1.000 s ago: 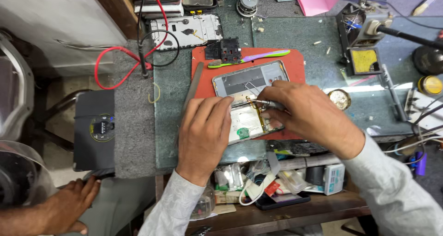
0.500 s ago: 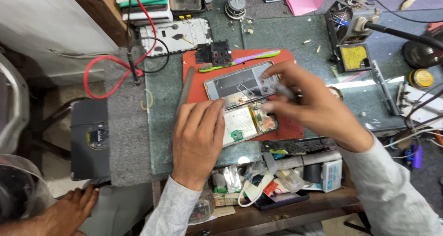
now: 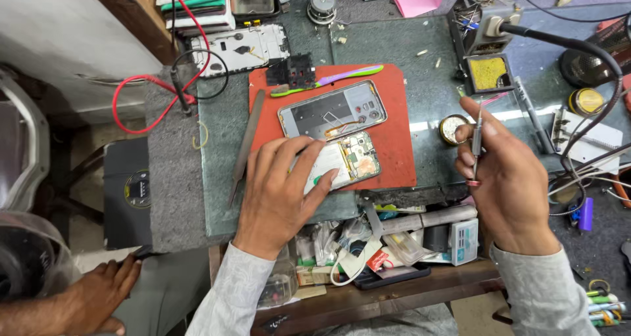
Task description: The person disassembles a smartphone using a screwdriver and tweezers. They remove screws, detach the battery, separate the screen assembly from the chassis, and peel off internal adhesive films.
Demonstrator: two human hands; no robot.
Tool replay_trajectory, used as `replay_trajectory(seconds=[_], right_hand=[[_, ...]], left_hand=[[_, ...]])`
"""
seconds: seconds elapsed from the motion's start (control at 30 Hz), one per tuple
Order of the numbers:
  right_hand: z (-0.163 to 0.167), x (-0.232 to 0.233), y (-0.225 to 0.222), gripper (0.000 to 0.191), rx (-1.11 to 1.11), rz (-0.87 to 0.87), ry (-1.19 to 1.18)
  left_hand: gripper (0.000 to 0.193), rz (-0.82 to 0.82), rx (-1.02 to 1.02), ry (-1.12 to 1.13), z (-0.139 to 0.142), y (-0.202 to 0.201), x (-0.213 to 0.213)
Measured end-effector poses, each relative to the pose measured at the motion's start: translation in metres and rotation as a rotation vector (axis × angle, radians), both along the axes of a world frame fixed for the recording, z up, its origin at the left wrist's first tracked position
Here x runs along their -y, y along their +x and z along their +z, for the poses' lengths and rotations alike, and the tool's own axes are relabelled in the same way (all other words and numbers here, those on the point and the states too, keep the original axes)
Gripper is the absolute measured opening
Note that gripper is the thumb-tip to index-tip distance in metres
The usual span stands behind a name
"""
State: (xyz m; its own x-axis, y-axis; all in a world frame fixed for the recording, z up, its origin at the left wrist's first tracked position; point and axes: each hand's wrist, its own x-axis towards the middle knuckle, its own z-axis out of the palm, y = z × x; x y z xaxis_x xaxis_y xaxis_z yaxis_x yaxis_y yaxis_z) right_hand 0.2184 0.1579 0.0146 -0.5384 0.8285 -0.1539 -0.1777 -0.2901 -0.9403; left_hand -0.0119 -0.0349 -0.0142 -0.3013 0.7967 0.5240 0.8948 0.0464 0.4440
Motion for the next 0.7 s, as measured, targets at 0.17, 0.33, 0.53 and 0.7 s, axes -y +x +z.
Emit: replay_trajectory(seconds=[0.17, 0.33, 0.53, 0.7], right_hand=[[-0.021, 0.019, -0.002, 0.038, 0.244, -0.099, 0.542], [-0.037, 0.038, -0.008, 0.029, 0.301, -0.134, 0.962], [-0.035, 0.049, -0.013, 0.028, 0.434, -0.074, 1.242], [-0.033, 0.049, -0.017, 0.032, 0.535, -0.223, 1.336]], left_hand=[[0.054, 0.037, -0.018, -0.011, -0.001, 0.004, 0.013], [0.067, 0.133, -0.018, -0.06, -0.006, 0.01, 0.034], [0.074, 0.167, 0.044, -0.028, -0.011, 0.012, 0.04], [0.081, 0.174, 0.162, -0.064, 0.001, 0.016, 0.043]])
